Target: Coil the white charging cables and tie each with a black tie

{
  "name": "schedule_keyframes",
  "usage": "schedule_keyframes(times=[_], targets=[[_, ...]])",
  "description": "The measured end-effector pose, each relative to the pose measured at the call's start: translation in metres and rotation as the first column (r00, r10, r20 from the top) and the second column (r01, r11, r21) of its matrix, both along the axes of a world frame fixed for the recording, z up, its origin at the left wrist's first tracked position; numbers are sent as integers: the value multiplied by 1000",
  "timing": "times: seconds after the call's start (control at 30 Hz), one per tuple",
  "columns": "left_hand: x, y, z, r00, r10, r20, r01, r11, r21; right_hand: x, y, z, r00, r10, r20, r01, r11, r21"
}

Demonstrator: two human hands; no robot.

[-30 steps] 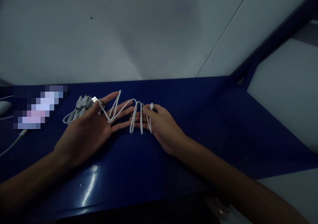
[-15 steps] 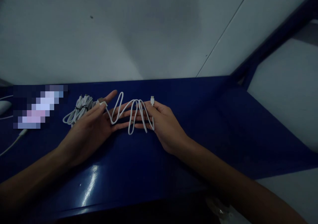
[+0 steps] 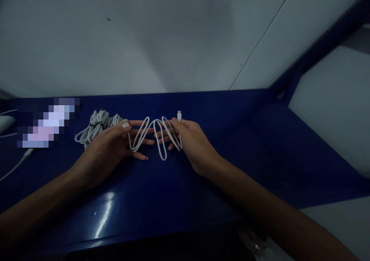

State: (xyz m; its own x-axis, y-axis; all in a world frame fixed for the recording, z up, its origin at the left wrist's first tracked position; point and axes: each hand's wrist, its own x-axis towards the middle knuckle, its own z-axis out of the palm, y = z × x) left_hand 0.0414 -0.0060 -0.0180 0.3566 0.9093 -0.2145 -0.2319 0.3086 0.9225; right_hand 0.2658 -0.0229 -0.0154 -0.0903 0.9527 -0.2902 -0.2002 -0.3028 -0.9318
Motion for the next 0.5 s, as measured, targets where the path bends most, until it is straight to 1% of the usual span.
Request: schedule_keyframes(times=[0.13,0.3,0.4,0.5], targets=[[2,-3,2,996,-34,-84,31,999,-34,-2,0,4,997,-56,59,55,998,11],[3,-5,3,996,-62,-56,60,998,-35,-3,0,3,986,-104,133,94,992,79],[4,-4,3,996,-64,-69,60,997,-57,-3,-1,1,980,-113,166,101,992,81],[6,-3,3,994,-58,-90,50,995,-90,-3,-1,1,984,-111,142,102,992,69]])
